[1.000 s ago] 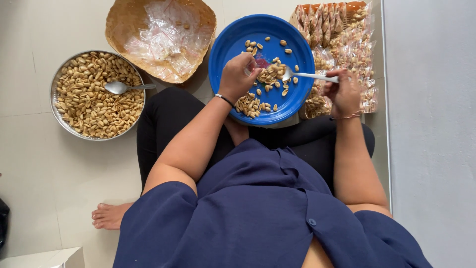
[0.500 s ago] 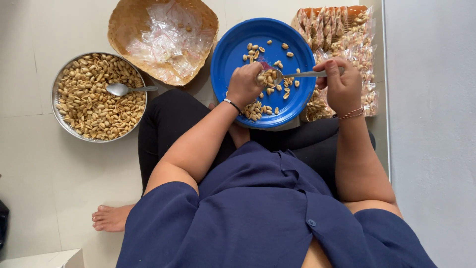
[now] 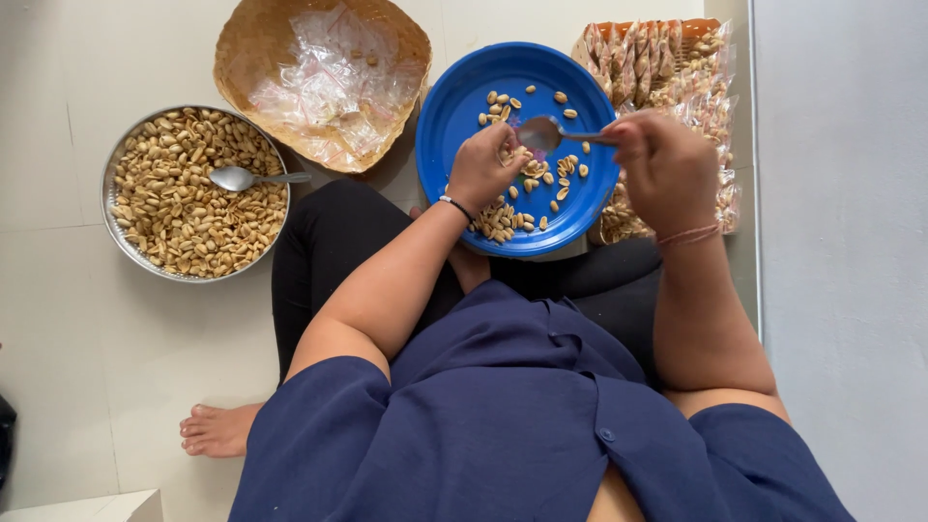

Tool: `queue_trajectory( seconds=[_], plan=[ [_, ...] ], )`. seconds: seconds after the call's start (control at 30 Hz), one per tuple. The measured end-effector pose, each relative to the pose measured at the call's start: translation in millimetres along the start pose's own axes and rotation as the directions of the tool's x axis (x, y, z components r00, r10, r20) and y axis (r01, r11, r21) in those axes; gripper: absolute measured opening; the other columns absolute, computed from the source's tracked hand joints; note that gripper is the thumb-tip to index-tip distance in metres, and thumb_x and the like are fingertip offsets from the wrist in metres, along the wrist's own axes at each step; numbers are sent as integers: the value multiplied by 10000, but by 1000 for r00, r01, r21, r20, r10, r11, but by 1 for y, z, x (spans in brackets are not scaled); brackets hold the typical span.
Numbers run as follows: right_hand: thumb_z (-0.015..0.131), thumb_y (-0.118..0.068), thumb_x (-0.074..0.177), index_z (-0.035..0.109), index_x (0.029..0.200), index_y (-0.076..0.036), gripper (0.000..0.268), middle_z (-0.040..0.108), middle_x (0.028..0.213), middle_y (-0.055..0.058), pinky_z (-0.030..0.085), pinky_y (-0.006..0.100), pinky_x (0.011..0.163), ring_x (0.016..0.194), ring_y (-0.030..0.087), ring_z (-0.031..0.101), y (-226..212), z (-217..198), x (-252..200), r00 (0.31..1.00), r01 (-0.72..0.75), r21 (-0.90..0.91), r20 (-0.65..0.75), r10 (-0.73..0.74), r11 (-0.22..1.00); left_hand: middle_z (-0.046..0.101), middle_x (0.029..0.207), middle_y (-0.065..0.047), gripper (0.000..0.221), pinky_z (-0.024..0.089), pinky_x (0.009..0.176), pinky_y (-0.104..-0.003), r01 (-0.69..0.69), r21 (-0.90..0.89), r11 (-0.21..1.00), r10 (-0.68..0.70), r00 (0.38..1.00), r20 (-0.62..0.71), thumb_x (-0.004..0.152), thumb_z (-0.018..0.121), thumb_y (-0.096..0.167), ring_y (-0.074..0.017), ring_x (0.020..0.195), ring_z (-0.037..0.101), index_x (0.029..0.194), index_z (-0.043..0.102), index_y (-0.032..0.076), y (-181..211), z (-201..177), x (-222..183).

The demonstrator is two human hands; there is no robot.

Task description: Peeling peanuts by hand and using a spoon to fill small plastic bags for packaging.

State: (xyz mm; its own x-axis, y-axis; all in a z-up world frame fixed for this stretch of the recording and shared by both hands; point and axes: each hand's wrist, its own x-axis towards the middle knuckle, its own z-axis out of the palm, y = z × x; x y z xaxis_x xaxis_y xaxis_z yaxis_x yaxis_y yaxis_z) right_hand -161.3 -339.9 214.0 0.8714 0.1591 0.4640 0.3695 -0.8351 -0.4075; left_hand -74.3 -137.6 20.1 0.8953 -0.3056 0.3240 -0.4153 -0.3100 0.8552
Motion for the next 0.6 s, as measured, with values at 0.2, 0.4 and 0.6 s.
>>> queue_trajectory(
  seconds=[0.2,0.4,0.6],
  plan=[
    [545,-175,1181,703,1224,15,251,702,896,119,580,236,640,784,161,678,106,48,-13,949,-297,408,26,314,863,580,736,22,227,515,601,-281,67,-94,993,-80,987,-139,860,756,121,-134,601,536,849,531,142,11,-21,8],
    [533,-350,1135,710,1259,-63,359,719,972,83,582,257,699,893,149,691,129,90,-23,918,-387,468,115,379,795,559,752,25,230,523,657,-270,152,-186,971,-202,936,-289,857,759,100,-125,645,550,841,531,122,-3,-16,10],
    [487,-199,1178,745,1241,-6,329,710,929,182,602,330,663,877,228,699,155,103,-44,935,-355,590,220,279,725,683,771,-64,255,562,779,-396,288,-250,925,-358,882,-308,825,818,189,-292,843,718,828,563,178,-17,-2,8]
  ],
)
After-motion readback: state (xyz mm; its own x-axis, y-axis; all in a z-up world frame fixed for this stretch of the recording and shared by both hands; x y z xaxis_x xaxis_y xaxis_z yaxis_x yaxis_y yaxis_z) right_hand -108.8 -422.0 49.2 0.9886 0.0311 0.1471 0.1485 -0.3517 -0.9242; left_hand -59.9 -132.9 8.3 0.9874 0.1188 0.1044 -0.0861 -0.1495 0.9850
